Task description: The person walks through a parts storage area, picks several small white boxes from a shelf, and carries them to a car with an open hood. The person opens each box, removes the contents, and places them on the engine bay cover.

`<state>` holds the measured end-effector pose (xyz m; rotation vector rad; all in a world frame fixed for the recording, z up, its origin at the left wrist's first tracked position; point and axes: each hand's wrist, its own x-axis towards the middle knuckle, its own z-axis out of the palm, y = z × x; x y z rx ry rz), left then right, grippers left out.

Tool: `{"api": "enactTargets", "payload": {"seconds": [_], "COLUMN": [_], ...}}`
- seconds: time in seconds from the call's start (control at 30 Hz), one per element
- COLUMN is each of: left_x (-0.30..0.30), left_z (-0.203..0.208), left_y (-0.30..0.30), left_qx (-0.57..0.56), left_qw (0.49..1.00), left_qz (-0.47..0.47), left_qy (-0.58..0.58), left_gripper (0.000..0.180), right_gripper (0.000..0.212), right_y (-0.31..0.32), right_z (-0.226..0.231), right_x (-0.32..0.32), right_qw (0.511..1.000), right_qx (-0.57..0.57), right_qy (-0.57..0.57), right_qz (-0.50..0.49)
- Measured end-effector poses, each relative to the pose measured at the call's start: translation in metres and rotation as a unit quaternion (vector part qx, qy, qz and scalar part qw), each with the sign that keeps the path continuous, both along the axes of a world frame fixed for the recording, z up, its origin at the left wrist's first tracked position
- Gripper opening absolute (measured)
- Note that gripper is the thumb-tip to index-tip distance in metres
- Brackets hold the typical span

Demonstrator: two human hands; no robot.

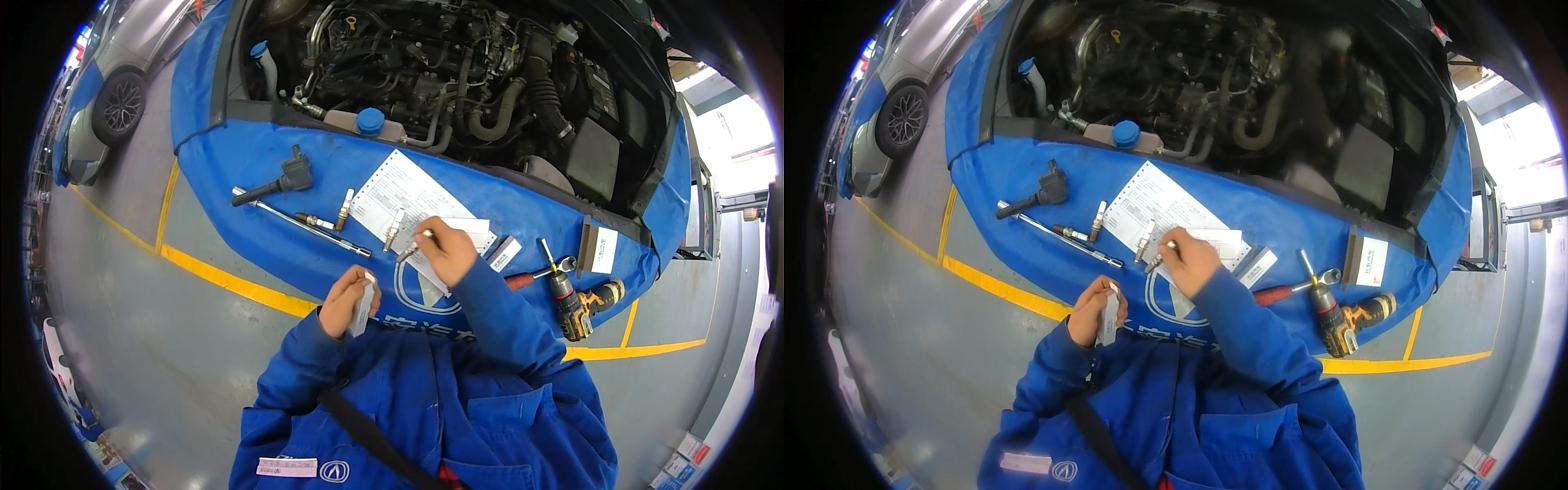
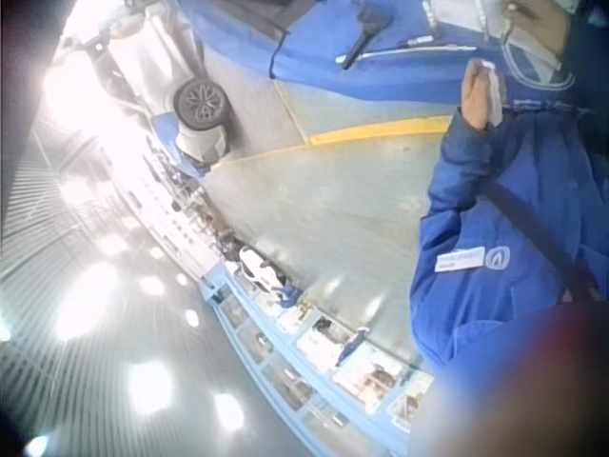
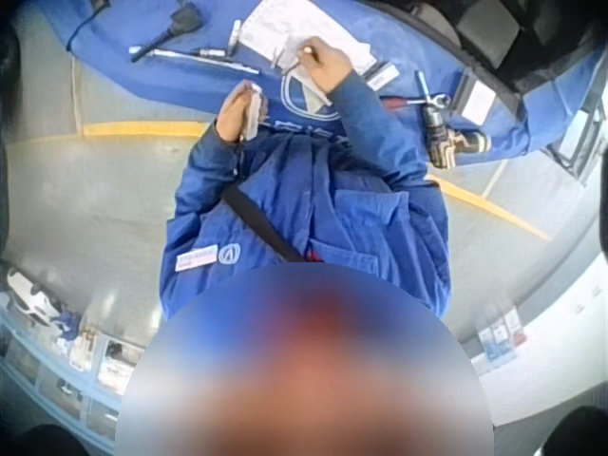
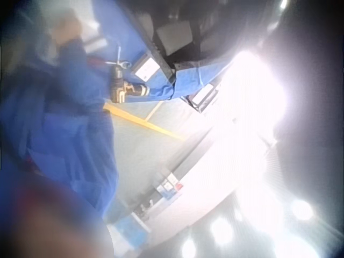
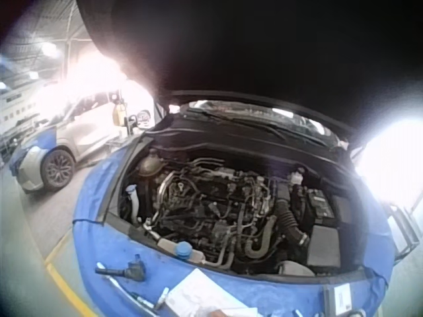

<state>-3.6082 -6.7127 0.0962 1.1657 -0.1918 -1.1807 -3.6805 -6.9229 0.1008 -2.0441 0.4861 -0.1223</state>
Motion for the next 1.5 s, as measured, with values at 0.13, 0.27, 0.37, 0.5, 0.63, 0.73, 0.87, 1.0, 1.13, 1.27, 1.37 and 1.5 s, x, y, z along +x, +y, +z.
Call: {"api": "enactTargets", "payload": {"seconds": [0.13, 0.27, 0.37, 0.5, 0.63, 0.73, 0.87, 1.0, 1.13, 1.27, 1.37, 1.5], "left_x": [0.000, -0.008, -0.013, -0.019, -0.027, -0.030, -0.032, -0.034, -0.036, -0.037, -0.037, -0.036], "left_z": [-0.003, 0.008, 0.018, 0.023, 0.023, 0.023, 0.028, 0.033, 0.030, 0.025, 0.024, 0.022], "left_y": [-0.006, -0.017, -0.029, -0.044, -0.050, -0.051, -0.051, -0.051, -0.052, -0.053, -0.052, -0.051], "left_qx": [-0.064, -0.079, -0.029, -0.027, -0.054, -0.003, -0.038, -0.019, -0.003, 0.001, 0.018, 0.025], "left_qw": [0.997, 0.995, 0.999, 0.998, 0.995, 0.996, 0.995, 0.971, 0.940, 0.934, 0.914, 0.897], "left_qz": [0.050, 0.065, 0.008, -0.051, -0.072, -0.069, -0.074, -0.125, -0.136, -0.133, -0.142, -0.152], "left_qy": [0.006, 0.010, -0.029, -0.040, -0.036, -0.062, -0.056, -0.205, -0.313, -0.333, -0.379, -0.415], "left_gripper": [0.027, 0.026, 0.026, 0.021, 0.023, 0.029, 0.041, 0.055, 0.065, 0.064, 0.065, 0.067], "right_gripper": [0.030, 0.038, 0.038, 0.042, 0.040, 0.032, 0.026, 0.024, 0.020, 0.018, 0.015, 0.013], "right_y": [0.010, 0.026, 0.037, 0.040, 0.037, 0.035, 0.038, 0.040, 0.040, 0.039, 0.038, 0.038], "right_z": [0.004, 0.021, 0.025, 0.024, 0.031, 0.036, 0.035, 0.029, 0.024, 0.022, 0.021, 0.017], "right_x": [0.024, -0.009, -0.030, -0.046, -0.063, -0.073, -0.075, -0.074, -0.074, -0.074, -0.075, -0.076], "right_qw": [0.993, 0.985, 0.936, 0.911, 0.953, 0.966, 0.977, 0.978, 0.979, 0.980, 0.977, 0.964], "right_qx": [-0.117, 0.168, 0.343, 0.401, 0.281, 0.207, 0.154, 0.093, 0.048, 0.067, 0.151, 0.222], "right_qy": [0.014, -0.020, -0.057, -0.095, -0.103, -0.151, -0.125, -0.172, -0.191, -0.174, -0.131, -0.126], "right_qz": [-0.008, 0.044, 0.061, -0.021, -0.038, -0.031, -0.075, -0.075, -0.060, -0.067, -0.073, -0.071]}}
